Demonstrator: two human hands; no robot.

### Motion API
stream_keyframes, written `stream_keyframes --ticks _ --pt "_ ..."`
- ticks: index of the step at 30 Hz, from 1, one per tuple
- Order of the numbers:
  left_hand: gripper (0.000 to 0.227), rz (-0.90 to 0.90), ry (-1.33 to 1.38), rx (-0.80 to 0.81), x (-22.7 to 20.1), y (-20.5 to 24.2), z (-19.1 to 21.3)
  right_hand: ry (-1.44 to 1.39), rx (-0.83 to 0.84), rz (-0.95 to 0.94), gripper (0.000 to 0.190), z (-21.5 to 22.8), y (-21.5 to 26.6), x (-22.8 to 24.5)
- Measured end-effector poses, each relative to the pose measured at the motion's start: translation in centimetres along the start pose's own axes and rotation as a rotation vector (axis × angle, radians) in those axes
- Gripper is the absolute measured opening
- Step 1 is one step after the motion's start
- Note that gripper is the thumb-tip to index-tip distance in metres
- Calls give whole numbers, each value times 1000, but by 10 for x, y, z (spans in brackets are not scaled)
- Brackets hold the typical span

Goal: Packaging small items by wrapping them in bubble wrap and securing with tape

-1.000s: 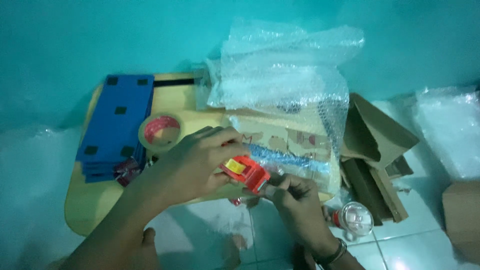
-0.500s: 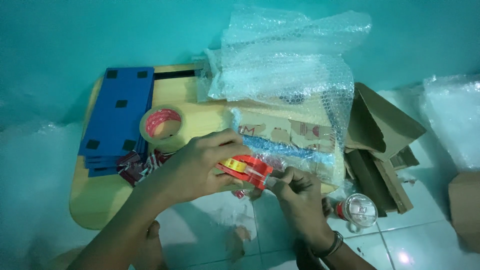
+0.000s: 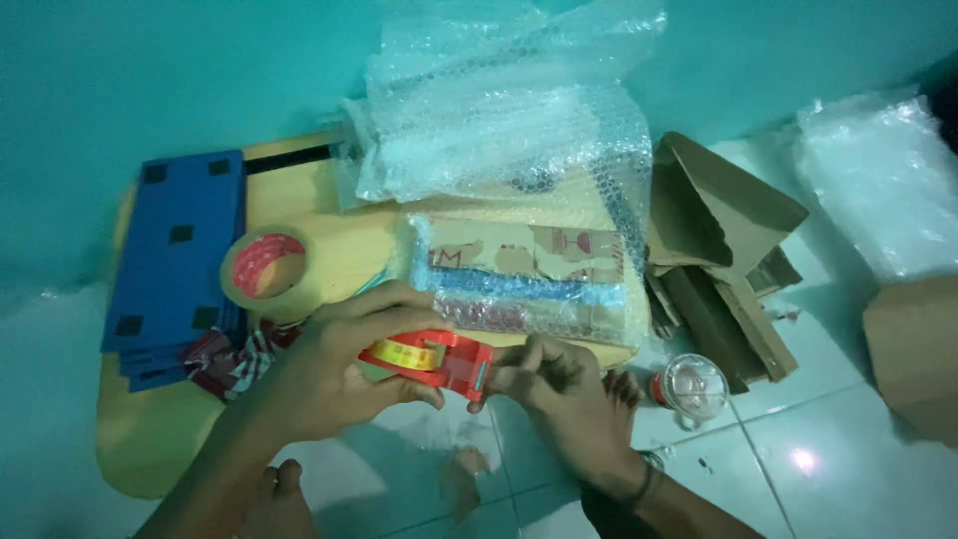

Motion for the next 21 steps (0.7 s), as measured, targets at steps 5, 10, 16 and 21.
stream_keyframes --ticks 5,10,16,21 --pt "56 -3 -38 -32 -2 -7 0 -130 2 -22 15 12 3 -1" --pt "54 -11 13 -21 -7 -10 0 124 -186 -6 31 21 5 0" --pt "57 -10 -21 -13 -6 -10 1 25 -268 -46 38 25 9 -5" --pt "53 -62 -13 -23 -12 -9 3 100 -323 -55 41 25 9 -1"
Point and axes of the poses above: each hand's wrist, its own y-axis away from the middle knuckle, its own z-axis out of the back of the hand, x = y × z, the point moved 6 cm from there along -y, towards the middle knuckle, and after that the axes turned 12 degrees about -y, right-handed, at the moved point
